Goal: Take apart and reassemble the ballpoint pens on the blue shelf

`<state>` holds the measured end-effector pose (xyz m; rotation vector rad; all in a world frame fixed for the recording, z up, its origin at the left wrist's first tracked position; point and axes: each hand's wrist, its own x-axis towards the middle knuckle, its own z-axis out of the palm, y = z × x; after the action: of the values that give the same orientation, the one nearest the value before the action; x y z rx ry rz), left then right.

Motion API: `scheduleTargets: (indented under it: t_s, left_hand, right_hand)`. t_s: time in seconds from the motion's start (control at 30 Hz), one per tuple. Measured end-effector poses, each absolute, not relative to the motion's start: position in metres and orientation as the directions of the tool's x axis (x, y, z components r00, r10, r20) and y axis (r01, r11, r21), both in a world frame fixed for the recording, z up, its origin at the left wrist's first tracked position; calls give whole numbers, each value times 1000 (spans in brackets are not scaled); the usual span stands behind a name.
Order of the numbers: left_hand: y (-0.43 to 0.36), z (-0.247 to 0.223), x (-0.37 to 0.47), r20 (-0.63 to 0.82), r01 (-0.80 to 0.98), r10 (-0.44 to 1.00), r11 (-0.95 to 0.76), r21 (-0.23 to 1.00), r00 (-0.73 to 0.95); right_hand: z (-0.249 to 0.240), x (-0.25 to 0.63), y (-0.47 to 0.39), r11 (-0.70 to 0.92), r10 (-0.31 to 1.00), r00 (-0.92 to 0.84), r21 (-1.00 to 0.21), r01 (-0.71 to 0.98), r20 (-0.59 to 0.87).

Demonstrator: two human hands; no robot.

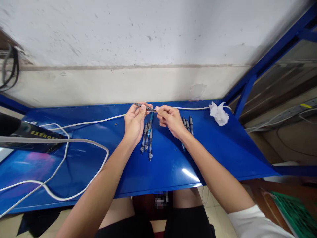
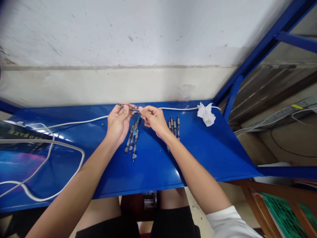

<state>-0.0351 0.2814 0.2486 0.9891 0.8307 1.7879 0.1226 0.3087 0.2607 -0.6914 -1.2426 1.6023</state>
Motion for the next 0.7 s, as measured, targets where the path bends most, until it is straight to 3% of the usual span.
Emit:
scheduleTargets:
  t_s: [0.1,0.3,0.53,0.7]
  left_hand:
    - [279,251,-34,265,-369,928,-350,861,-261]
    - [275,257,-35,214,-372,949,-290,882,-232]
    - [282,249,-45,168,-313,907,-300,901,-386]
    - [284,247,-47,152,-283,892,-291,914,-425]
  right_hand:
    - [265,123,311,-135,923,-380,-866,-481,67]
    - [271,132,325,-171,977,-212,-653,-738,-17]
    - [275,151,334,-322,944,-323,-391,-862,-66]
    - [275,163,331,-352,936,-331,-273,-895,-120]
